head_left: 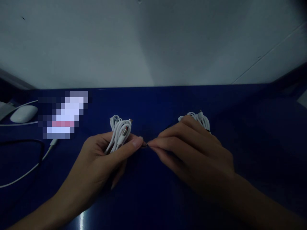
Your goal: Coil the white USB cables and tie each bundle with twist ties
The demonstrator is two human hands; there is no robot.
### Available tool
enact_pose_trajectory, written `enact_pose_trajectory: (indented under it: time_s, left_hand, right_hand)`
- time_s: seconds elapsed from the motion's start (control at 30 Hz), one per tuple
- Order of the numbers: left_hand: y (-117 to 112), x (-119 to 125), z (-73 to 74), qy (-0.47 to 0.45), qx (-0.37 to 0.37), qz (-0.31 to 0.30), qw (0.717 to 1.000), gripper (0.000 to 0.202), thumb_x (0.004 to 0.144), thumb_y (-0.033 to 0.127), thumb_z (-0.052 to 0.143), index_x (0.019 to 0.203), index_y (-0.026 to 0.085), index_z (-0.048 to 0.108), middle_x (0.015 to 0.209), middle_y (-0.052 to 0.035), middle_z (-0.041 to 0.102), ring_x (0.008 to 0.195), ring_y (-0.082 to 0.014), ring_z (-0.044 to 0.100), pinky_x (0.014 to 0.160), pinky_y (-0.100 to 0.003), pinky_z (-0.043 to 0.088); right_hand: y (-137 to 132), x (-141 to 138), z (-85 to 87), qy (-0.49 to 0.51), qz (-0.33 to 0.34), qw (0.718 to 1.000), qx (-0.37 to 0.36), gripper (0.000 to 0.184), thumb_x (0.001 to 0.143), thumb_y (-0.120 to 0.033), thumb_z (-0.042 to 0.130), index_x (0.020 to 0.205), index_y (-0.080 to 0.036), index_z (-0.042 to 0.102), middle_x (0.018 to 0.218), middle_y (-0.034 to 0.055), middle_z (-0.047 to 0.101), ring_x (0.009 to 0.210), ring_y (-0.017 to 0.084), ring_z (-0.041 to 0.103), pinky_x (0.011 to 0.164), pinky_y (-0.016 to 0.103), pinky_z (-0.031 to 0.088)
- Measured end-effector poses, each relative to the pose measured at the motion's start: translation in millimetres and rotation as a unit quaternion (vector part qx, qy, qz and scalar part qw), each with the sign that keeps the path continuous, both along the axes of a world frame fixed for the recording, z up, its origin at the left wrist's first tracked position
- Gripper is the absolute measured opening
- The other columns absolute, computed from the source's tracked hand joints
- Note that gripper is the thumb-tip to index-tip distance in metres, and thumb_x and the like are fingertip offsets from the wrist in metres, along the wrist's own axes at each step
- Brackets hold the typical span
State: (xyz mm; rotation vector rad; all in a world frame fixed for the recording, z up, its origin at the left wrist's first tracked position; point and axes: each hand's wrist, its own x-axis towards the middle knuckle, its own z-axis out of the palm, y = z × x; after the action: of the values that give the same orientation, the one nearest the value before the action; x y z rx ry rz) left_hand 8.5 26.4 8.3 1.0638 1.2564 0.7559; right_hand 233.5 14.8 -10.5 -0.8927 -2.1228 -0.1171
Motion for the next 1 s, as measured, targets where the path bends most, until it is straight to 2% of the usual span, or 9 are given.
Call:
enact_pose_trajectory:
  time_s: [0.17, 0.3, 0.4, 0.6, 0.8, 1.0]
  left_hand:
    - [6, 12, 7.0, 0.005, 0.021, 0.006, 1.000, 0.036, 0.094, 0.059, 0.084, 0.088, 0.024, 0.081, 0.042, 0.0057, 0.052, 0.039, -0.0159, 0.054, 0.036, -0.025, 0.038]
    - [-1, 3, 1.0, 0.025, 0.018, 0.015, 0.999, 0.038, 0.096, 0.059, 0.084, 0.082, 0.024, 0.078, 0.043, 0.0054, 0.053, 0.038, -0.0142, 0.052, 0.035, -0.024, 0.036]
    - [-7, -7, -4.8, 0.039, 0.004, 0.020, 0.999, 0.042, 0.098, 0.060, 0.085, 0.079, 0.024, 0.075, 0.045, 0.0057, 0.054, 0.038, -0.0099, 0.046, 0.036, -0.020, 0.035]
    - [-9, -11, -9.6, 0.031, 0.002, 0.013, 0.999, 0.042, 0.102, 0.061, 0.083, 0.083, 0.024, 0.076, 0.048, 0.0057, 0.055, 0.042, -0.0063, 0.045, 0.042, -0.015, 0.039]
    - [-10, -13, -10.3, 0.036, 0.005, 0.017, 0.999, 0.037, 0.102, 0.062, 0.082, 0.091, 0.027, 0.083, 0.047, 0.0061, 0.054, 0.039, -0.0064, 0.044, 0.039, -0.014, 0.037]
    - [-9, -11, -9.1, 0.037, -0.006, 0.017, 0.999, 0.042, 0.097, 0.064, 0.087, 0.084, 0.025, 0.081, 0.044, 0.0058, 0.054, 0.039, -0.0061, 0.042, 0.039, -0.014, 0.035]
  right_hand:
    - [-1, 2, -2.2, 0.005, 0.012, 1.000, -0.019, 0.016, 0.105, 0.001, 0.078, 0.102, -0.015, 0.079, 0.091, 0.0030, 0.080, 0.081, 0.015, 0.067, 0.072, 0.034, 0.061]
    - [-2, 5, -4.3, 0.011, 0.017, 0.999, -0.045, 0.016, 0.111, -0.002, 0.071, 0.115, -0.012, 0.083, 0.100, 0.0045, 0.080, 0.086, 0.015, 0.064, 0.071, 0.033, 0.058]
    - [0, 5, -4.2, 0.004, 0.006, 0.999, -0.044, 0.019, 0.112, -0.002, 0.069, 0.117, -0.013, 0.084, 0.101, 0.0038, 0.081, 0.084, 0.014, 0.064, 0.068, 0.032, 0.055]
    - [1, 5, -0.3, 0.010, -0.017, 0.999, -0.030, 0.015, 0.108, -0.001, 0.075, 0.108, -0.013, 0.085, 0.094, 0.0037, 0.083, 0.078, 0.014, 0.066, 0.071, 0.036, 0.057]
    - [0, 6, 0.8, 0.010, -0.026, 0.999, -0.038, 0.011, 0.108, -0.006, 0.077, 0.103, -0.012, 0.085, 0.093, 0.0057, 0.083, 0.080, 0.017, 0.069, 0.074, 0.038, 0.059]
    - [0, 4, 1.9, 0.015, -0.020, 0.999, -0.040, 0.010, 0.108, -0.009, 0.079, 0.101, -0.012, 0.085, 0.092, 0.0064, 0.082, 0.079, 0.016, 0.068, 0.071, 0.036, 0.058]
